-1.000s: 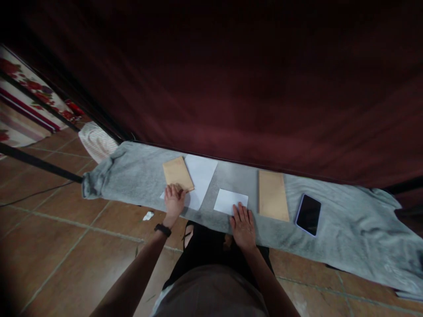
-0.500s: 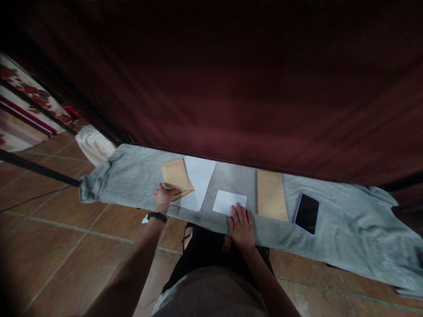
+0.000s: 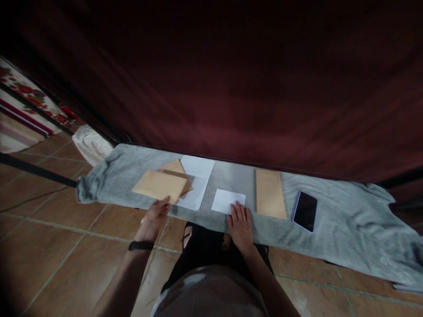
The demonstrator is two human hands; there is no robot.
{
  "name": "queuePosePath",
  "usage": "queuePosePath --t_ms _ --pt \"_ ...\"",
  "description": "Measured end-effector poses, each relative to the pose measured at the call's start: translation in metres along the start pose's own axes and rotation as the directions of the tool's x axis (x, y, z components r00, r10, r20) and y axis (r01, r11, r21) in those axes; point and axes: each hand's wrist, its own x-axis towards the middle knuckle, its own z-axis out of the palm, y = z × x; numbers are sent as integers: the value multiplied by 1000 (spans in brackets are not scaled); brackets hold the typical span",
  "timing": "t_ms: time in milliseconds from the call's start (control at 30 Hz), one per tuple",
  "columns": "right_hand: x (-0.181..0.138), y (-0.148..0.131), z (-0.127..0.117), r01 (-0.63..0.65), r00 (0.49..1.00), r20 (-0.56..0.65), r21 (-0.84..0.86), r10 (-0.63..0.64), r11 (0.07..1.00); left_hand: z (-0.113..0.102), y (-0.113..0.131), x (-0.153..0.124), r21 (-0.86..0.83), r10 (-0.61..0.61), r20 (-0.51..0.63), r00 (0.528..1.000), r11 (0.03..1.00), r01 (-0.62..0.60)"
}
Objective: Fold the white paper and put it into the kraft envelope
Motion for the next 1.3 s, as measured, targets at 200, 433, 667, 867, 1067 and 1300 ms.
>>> queuePosePath --t_ms 200,433,667,867,1067,1300 --pt "29 -41 -6 -334 942 241 686 231 646 38 -60 -67 -72 -138 272 952 984 163" --pt "53 -69 -17 -547 805 521 837 285 16 53 -89 -90 -71 -199 447 872 964 257" --pt "50 -62 -27 -591 772 572 807 276 -19 53 -96 -90 -32 -221 475 852 963 267" --pt "47 -52 -22 -588 801 542 793 255 162 57 -93 -97 30 -266 540 799 954 297" --pt "49 -33 -13 -518 849 419 777 322 357 46 -97 -107 344 -349 631 693 927 153" --pt "40 -23 -8 -487 871 373 746 320 454 56 -70 -102 352 328 829 452 321 -879"
